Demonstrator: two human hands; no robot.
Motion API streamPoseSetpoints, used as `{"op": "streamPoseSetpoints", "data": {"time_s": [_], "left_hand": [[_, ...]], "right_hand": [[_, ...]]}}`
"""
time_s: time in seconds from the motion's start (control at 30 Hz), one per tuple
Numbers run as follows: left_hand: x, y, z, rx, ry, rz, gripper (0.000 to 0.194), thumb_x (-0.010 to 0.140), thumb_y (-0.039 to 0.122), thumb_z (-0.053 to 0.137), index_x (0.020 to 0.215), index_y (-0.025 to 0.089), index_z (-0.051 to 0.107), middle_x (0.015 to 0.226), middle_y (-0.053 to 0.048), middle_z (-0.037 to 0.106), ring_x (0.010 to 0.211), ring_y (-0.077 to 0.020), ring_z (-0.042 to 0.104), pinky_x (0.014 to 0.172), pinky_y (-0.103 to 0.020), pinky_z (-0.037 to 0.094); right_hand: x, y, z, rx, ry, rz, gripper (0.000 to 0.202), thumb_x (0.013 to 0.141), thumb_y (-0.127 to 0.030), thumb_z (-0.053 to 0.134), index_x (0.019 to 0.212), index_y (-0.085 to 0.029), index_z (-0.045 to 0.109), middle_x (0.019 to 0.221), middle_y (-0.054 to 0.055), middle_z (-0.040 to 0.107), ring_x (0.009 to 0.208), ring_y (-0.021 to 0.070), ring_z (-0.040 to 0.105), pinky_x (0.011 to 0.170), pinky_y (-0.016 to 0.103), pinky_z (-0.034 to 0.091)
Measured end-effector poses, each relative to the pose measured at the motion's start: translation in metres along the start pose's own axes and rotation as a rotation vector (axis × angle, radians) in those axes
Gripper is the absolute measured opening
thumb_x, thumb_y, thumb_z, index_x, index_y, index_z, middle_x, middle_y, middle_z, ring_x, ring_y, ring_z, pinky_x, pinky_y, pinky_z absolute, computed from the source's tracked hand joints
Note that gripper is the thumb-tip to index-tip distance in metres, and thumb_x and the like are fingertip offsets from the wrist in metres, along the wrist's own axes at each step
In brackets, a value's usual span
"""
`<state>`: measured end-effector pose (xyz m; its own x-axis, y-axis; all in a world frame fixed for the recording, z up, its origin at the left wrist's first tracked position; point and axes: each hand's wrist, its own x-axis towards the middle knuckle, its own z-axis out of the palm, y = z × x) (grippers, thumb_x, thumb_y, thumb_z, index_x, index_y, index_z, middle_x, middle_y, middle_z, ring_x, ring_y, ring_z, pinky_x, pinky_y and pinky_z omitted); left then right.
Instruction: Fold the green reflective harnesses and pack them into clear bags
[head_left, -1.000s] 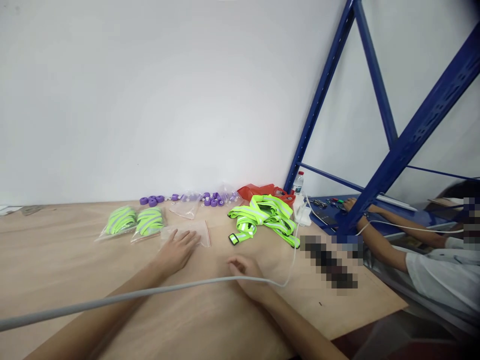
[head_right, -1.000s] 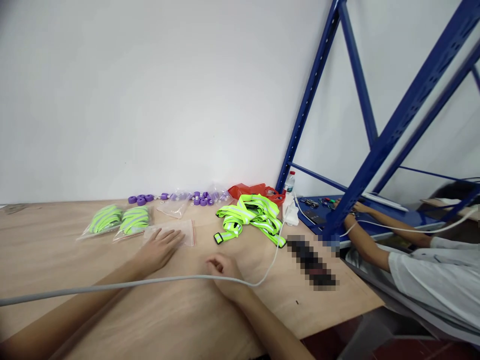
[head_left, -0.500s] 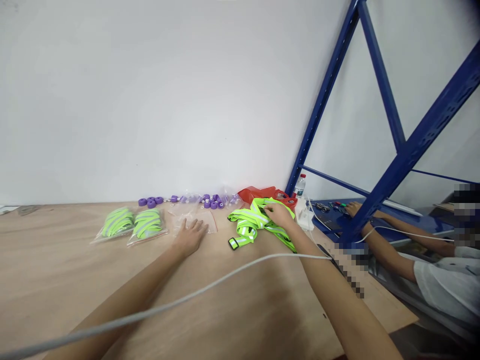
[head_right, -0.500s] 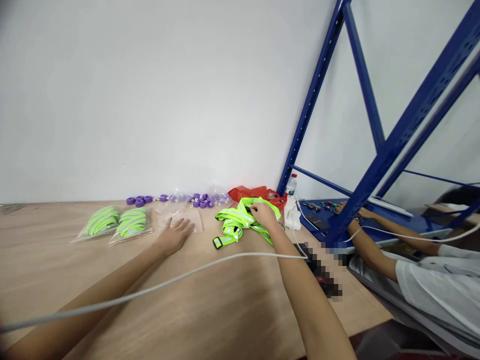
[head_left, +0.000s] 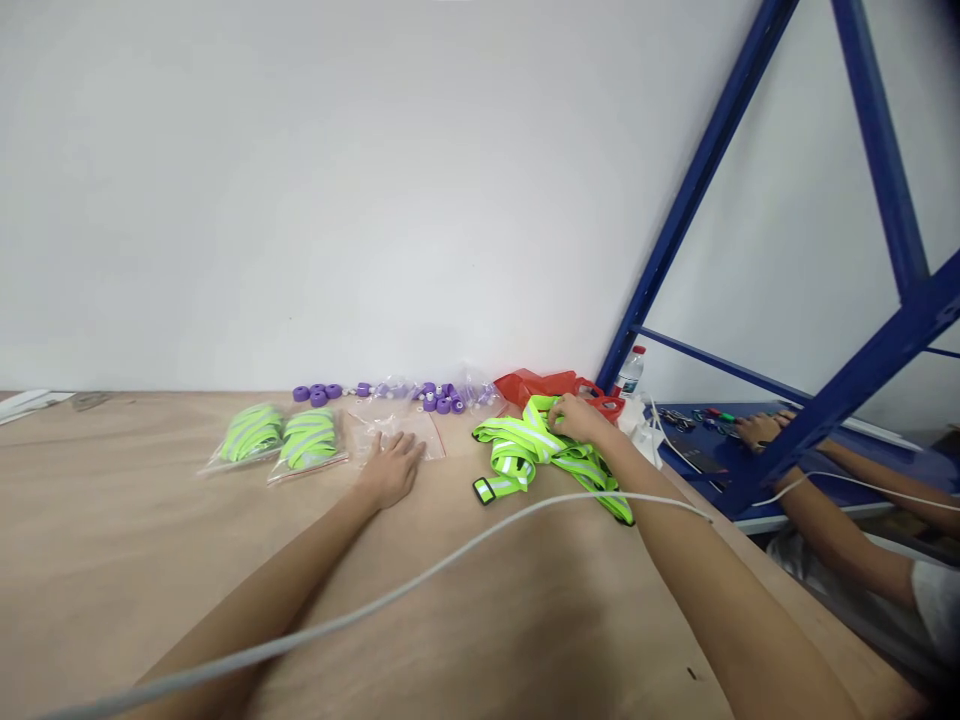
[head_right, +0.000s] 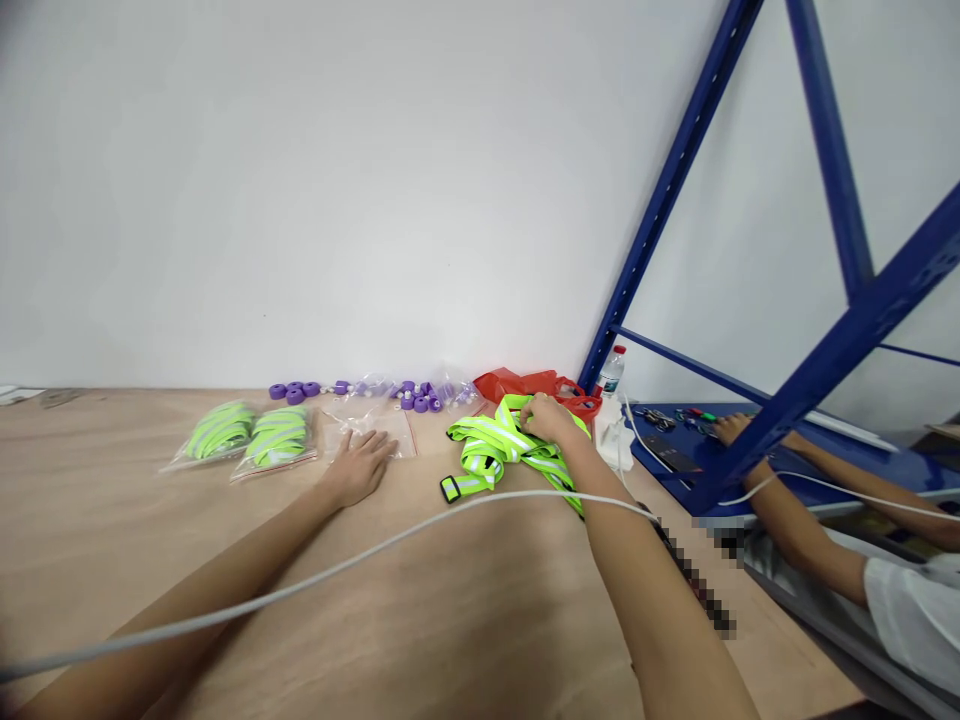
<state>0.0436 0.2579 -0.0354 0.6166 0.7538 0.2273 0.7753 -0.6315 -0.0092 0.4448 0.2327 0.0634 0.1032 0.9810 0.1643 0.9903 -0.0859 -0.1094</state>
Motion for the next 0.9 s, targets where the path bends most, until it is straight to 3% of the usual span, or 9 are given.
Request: {"op": "streamPoseSetpoints", "data": {"time_s": [0.1,0.17,0.3,0.4,0.57,0.8,0.9], "left_hand": [[0.0,0.0,0.001,-0.027,0.004,-0.006,0.049,0.099,0.024,0.037,0.145,0.02,0.053,0.152,-0.017,0.05,0.142,-0.0359,0.041,0.116,-0.07,0.023],[0.0,0.0,0.001,-0.044,0.006,-0.008,0.049,0.099,0.024,0.035,0.144,0.019,0.054,0.151,-0.016,0.051,0.142,-0.0351,0.042,0.116,-0.069,0.023],[0.0,0.001,0.001,-0.072,0.01,-0.013,0.048,0.098,0.023,0.036,0.142,0.019,0.055,0.15,-0.016,0.052,0.14,-0.0343,0.043,0.117,-0.068,0.023],[0.0,0.001,0.001,-0.086,0.013,-0.015,0.048,0.097,0.023,0.037,0.141,0.02,0.056,0.15,-0.016,0.052,0.14,-0.0344,0.044,0.116,-0.069,0.024],[0.0,0.002,0.001,-0.104,0.014,-0.024,0.046,0.097,0.022,0.038,0.139,0.02,0.057,0.148,-0.015,0.054,0.139,-0.0344,0.045,0.116,-0.069,0.023],[-0.001,0.003,-0.001,-0.125,0.018,-0.028,0.044,0.097,0.022,0.038,0.137,0.021,0.059,0.144,-0.014,0.057,0.137,-0.0329,0.047,0.116,-0.067,0.024],[-0.001,0.004,-0.001,-0.123,0.016,-0.027,0.043,0.097,0.022,0.039,0.136,0.021,0.059,0.143,-0.014,0.057,0.135,-0.0327,0.048,0.115,-0.067,0.025]], "right_hand": [[-0.006,0.0,-0.003,-0.035,-0.052,-0.087,0.01,0.09,-0.027,0.071,0.096,-0.019,0.072,0.126,0.008,0.066,0.114,0.0246,0.062,0.096,0.039,0.05],[-0.009,0.001,-0.005,-0.047,-0.052,-0.103,0.002,0.083,-0.021,0.072,0.085,-0.02,0.073,0.123,0.007,0.068,0.113,0.0255,0.062,0.091,0.032,0.048],[-0.009,0.001,-0.008,-0.062,-0.04,-0.093,0.012,0.08,-0.021,0.068,0.092,-0.02,0.072,0.096,0.005,0.075,0.088,0.0218,0.067,0.07,0.027,0.044],[-0.009,-0.004,-0.01,-0.072,-0.045,-0.102,0.012,0.081,-0.021,0.064,0.09,-0.021,0.072,0.088,0.003,0.075,0.08,0.0196,0.067,0.063,0.025,0.04],[-0.015,-0.013,-0.012,-0.135,-0.068,-0.121,0.019,0.082,-0.021,0.059,0.085,-0.025,0.077,0.093,0.003,0.078,0.086,0.0218,0.069,0.068,0.027,0.042],[-0.017,-0.012,-0.009,-0.219,-0.095,-0.063,0.031,0.093,-0.029,0.057,0.118,-0.024,0.074,0.122,0.011,0.074,0.111,0.0294,0.067,0.083,0.034,0.049],[-0.009,-0.012,-0.006,-0.214,-0.134,-0.063,0.022,0.094,-0.028,0.061,0.11,-0.021,0.074,0.121,0.012,0.072,0.11,0.0264,0.067,0.087,0.034,0.051]]}}
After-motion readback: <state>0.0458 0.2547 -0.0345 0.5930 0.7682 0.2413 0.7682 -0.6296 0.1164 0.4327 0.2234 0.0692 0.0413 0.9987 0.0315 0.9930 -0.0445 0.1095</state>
